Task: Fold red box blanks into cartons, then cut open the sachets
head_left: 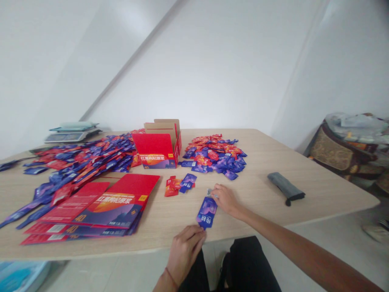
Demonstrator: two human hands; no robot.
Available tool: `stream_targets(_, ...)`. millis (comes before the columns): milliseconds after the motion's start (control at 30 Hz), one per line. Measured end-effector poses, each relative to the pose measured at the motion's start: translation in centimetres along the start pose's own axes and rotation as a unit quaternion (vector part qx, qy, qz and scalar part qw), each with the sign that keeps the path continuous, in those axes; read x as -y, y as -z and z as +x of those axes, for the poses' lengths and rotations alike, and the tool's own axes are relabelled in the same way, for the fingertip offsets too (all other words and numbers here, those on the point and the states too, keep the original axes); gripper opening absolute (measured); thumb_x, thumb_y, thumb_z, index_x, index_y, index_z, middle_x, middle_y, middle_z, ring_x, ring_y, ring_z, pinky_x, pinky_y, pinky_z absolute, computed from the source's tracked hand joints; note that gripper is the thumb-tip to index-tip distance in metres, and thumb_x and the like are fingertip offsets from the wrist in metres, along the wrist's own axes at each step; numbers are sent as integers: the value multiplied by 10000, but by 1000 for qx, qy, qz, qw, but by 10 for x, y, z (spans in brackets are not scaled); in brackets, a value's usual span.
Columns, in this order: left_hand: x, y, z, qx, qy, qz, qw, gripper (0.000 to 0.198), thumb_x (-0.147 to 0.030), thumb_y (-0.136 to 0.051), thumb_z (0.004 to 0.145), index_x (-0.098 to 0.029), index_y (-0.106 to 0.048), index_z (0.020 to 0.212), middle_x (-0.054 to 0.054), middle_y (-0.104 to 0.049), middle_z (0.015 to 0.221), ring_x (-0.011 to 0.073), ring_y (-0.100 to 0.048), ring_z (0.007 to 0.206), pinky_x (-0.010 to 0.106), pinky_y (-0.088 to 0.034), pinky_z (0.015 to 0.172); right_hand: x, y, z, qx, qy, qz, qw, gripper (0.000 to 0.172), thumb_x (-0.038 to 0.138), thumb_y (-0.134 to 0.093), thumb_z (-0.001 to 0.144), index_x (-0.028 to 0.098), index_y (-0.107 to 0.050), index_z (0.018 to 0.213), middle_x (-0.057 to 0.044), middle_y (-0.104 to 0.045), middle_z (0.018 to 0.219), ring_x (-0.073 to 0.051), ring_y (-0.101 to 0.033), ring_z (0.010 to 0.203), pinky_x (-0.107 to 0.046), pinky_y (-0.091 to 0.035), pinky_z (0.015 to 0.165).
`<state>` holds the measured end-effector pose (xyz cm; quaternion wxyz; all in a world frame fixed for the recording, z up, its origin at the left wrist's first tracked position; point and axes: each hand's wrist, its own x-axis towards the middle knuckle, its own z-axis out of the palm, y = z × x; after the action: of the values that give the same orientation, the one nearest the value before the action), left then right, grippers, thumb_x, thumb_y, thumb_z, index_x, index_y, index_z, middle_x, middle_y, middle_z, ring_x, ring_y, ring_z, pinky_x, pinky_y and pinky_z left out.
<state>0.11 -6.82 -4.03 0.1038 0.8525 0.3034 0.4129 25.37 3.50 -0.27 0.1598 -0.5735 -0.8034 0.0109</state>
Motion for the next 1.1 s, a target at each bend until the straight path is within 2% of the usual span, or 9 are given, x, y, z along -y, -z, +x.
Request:
stream_targets(133,1,-1,0,-5,-4,-1,1000,211,-219,-590,1061,-253,-774,1158,52,-797,1059,205,-762,1006,327,-663,880,-19,14,2,-84,-39,39,995,267,272,-535,1046,227,-798,1055,-51,-708,1046,-178,-652,952,-277,-466,837)
stream_targets(267,-1,1,1,-2,-7,5,1000,220,-212,-582,1063,-250,-779,1155,62,-795,1060,204,-764,1003,322,-664,880,-53,29,-6,-148,-66,38,986,293,318,-523,1044,231,-803,1043,-60,-727,1057,-194,-668,964,-279,-474,825)
stream_targets(433,-3,2,2,-2,-3,10,1000,218,-212,-588,1058,-254,-784,1143,60,-794,1062,203,-766,1006,322,-669,889,-109,32,-38,-165,-124,8,978,325,361,-504,1029,236,-804,1009,-58,-739,1047,-200,-679,906,-295,-474,775)
stream_targets(633,-1,1,2,1,-9,19,1000,214,-204,-604,1049,-260,-784,1149,62,-790,1063,203,-764,1021,322,-670,900,-162,14,-90,-173,-174,-10,969,389,410,-450,1025,218,-788,1020,-79,-749,1053,-229,-694,911,-327,-488,767)
stream_targets(767,0,1,1,10,-7,13,1000,215,-180,-616,1042,-252,-771,1172,64,-782,1090,207,-751,1047,333,-663,922,-175,4,-105,-175,-175,3,969,409,456,-442,1032,216,-773,1030,-87,-750,1079,-241,-702,942,-340,-495,807)
stream_targets(1100,1,0,2,16,-6,22,1000,228,-176,-607,1045,-246,-762,1196,68,-780,1111,207,-754,1070,332,-663,950,-177,2,-103,-180,-168,-1,969,418,484,-451,1034,209,-767,1030,-102,-751,1065,-250,-692,939,-356,-497,828)
